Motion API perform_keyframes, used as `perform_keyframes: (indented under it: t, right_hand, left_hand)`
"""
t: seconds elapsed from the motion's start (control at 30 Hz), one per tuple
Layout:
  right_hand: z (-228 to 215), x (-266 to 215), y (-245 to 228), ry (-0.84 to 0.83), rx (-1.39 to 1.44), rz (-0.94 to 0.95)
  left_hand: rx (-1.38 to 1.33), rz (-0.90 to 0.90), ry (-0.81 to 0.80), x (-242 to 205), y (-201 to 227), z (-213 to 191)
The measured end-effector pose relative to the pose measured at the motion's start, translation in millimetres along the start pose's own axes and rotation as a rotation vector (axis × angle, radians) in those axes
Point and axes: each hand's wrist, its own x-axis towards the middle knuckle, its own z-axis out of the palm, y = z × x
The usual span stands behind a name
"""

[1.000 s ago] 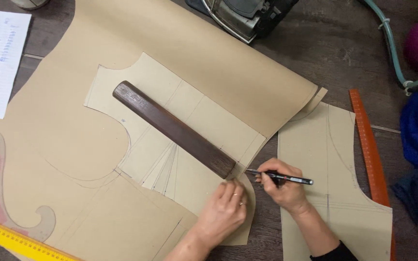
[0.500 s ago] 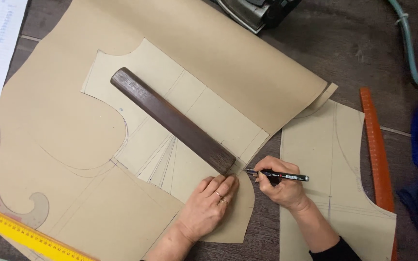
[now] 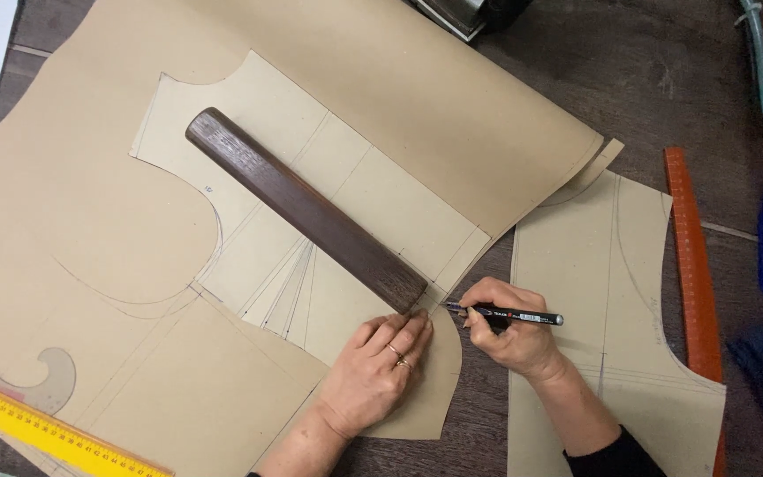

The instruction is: The person uses a pen and a curved wooden ruler to trace and draw lines on a paper pattern placed on a large sheet of brown paper. They adjust the ruler's position multiple times to create curved and straight lines on the pattern.

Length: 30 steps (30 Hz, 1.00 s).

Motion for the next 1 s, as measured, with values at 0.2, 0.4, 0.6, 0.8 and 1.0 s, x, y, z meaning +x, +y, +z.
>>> perform_keyframes:
  t: [0.2,0.4,0.6,0.8,1.0]
  right_hand:
    - [-0.6,-0.1,-2.5,0.000,0.033,0.028]
    - [2.2,-4.3,4.2,0.007,0.053,0.066]
    - [1.2,-1.0,-1.8,0.015,0.094,0.043]
    - [0.7,-3.8,2.0,-0.001,0.070,0.074]
    - [1.1,-3.0,0.4,0.020,0.118,0.072]
  left_hand:
    - [-0.001,0.005,0.018,1.3,0.1,-0.9]
    - [0.014,0.002,-0.022,-0.9,-0.8,1.0]
    - [0.011,0.003,0.036,4.3,0.5,-4.1]
    - [0.021,0.003,0.011,1.5,-0.2,-0.7]
    - [0.016,0.001,0.029,3.7,0.4,-2.5]
